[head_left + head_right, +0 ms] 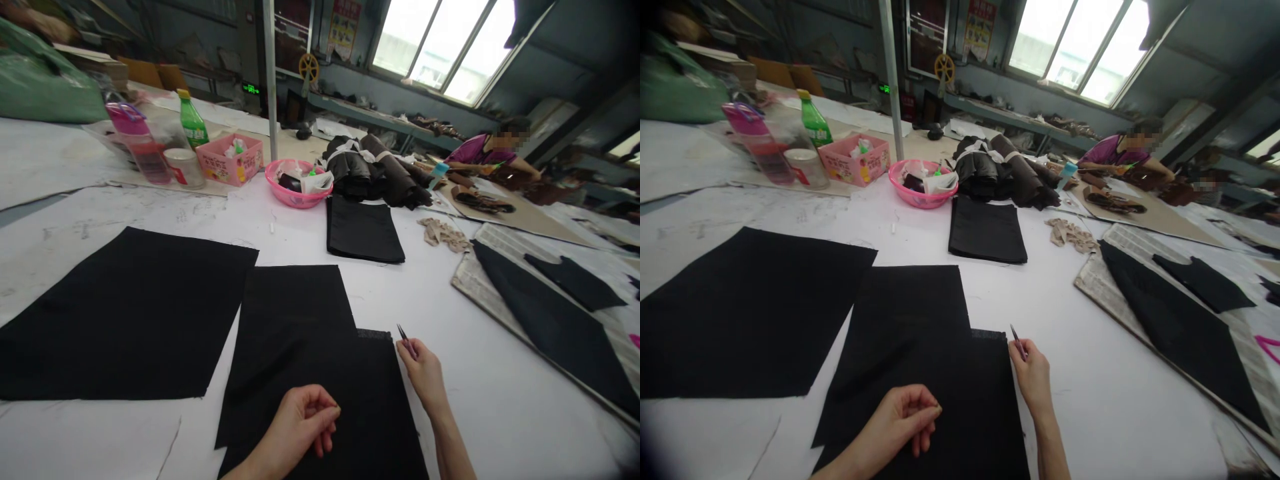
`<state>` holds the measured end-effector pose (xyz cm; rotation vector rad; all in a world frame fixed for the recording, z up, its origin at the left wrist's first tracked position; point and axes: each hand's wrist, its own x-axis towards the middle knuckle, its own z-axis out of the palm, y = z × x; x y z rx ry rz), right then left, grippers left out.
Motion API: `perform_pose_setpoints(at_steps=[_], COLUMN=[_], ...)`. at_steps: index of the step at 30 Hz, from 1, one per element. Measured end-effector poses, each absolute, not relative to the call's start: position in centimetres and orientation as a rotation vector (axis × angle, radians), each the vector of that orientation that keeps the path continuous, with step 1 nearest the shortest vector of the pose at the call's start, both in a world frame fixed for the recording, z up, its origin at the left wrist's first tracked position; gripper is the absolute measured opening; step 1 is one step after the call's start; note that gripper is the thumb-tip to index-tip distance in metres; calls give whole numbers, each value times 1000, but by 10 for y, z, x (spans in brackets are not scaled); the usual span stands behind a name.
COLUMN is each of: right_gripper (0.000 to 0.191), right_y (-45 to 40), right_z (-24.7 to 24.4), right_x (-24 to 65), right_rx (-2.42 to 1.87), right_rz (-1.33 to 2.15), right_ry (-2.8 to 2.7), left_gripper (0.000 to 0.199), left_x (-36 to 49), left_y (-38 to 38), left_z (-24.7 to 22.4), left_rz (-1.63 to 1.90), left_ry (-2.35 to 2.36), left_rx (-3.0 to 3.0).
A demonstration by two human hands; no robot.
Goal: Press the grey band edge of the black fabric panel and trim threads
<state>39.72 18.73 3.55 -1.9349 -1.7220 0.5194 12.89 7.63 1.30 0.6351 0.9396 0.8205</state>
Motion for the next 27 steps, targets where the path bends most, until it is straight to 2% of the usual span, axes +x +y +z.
perform_pose_setpoints(at_steps=[8, 27], right_gripper=[50, 28], right_y=[184, 199], right_z=[33, 38], right_x=[399, 385], right_rx=[-1940, -1946], right_rz=[512, 453], right_ry=[-1651, -1919], left_gripper=[37, 35], left_x=[128, 127], left_y=[76, 76], left_z=[14, 14], left_rz=[803, 794], left_ry=[943, 930], left_rx=[655, 640])
